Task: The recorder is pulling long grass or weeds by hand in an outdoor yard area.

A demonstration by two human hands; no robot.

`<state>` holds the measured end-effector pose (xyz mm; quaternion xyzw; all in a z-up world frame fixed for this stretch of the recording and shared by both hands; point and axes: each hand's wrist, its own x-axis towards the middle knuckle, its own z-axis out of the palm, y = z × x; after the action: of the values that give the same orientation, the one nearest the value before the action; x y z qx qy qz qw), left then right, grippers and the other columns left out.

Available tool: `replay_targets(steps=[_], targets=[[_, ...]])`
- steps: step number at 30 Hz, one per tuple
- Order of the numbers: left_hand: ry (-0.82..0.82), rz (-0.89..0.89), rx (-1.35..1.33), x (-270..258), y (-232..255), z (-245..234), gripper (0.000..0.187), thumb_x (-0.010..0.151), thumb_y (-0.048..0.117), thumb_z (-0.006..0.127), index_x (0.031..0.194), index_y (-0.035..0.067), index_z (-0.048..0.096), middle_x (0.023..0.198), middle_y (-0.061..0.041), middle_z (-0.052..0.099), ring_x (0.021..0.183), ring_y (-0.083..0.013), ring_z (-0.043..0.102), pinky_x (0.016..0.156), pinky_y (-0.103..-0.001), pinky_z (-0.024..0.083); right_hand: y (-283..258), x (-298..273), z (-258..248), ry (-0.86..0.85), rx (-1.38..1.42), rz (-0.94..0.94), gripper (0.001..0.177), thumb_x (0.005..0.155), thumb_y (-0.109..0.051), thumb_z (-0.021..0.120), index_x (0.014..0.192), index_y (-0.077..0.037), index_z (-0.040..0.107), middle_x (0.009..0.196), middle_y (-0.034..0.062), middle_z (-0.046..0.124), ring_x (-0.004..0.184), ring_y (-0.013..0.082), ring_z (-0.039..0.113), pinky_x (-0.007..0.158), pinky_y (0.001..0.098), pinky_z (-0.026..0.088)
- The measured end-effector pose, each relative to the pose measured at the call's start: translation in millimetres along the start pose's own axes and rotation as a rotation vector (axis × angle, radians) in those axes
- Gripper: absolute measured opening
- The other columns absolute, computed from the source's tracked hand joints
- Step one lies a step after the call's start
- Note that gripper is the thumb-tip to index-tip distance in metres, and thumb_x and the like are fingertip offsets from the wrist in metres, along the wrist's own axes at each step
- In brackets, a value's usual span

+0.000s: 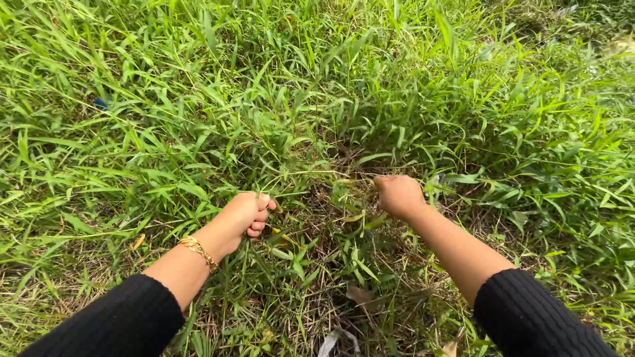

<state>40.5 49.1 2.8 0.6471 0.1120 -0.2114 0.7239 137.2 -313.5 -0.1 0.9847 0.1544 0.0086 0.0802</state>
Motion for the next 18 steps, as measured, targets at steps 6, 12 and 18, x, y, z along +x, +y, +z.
replay_targets(steps=[6,12,18], targets=[[0.055,-0.005,-0.041,0.6,-5.2,28.4,0.028,0.105,0.032,0.044,0.098,0.006,0.055,0.063,0.006,0.037,0.057,-0.0096,0.033,0.049,-0.026,0.030,-72.9,-90.8,-61.5,0.212,0.435,-0.166,0.021,0.101,-0.028,0.055,0.097,-0.012,0.069,0.080,0.0099,0.074,0.070,0.0322,0.069,0.064,0.0457,0.054],[-0.158,0.061,-0.076,-27.1,12.2,107.7,0.043,0.102,0.048,0.046,0.091,0.008,0.058,0.064,0.004,0.043,0.059,-0.0108,0.040,0.054,-0.027,0.034,-135.3,-86.4,-78.3,-0.077,1.467,0.192,0.029,0.110,-0.029,0.051,0.113,-0.002,0.060,0.071,0.0068,0.053,0.060,0.0145,0.046,0.055,0.0335,0.039],[0.026,0.078,-0.192,18.0,-9.9,54.9,0.031,0.103,0.035,0.050,0.084,0.012,0.058,0.064,0.001,0.051,0.057,-0.0153,0.043,0.054,-0.031,0.035,-190.4,-26.0,-59.0,0.147,1.198,0.019,0.057,0.094,-0.016,0.052,0.147,-0.008,0.032,0.088,0.0083,0.064,0.072,0.0230,0.067,0.067,0.0393,0.055]])
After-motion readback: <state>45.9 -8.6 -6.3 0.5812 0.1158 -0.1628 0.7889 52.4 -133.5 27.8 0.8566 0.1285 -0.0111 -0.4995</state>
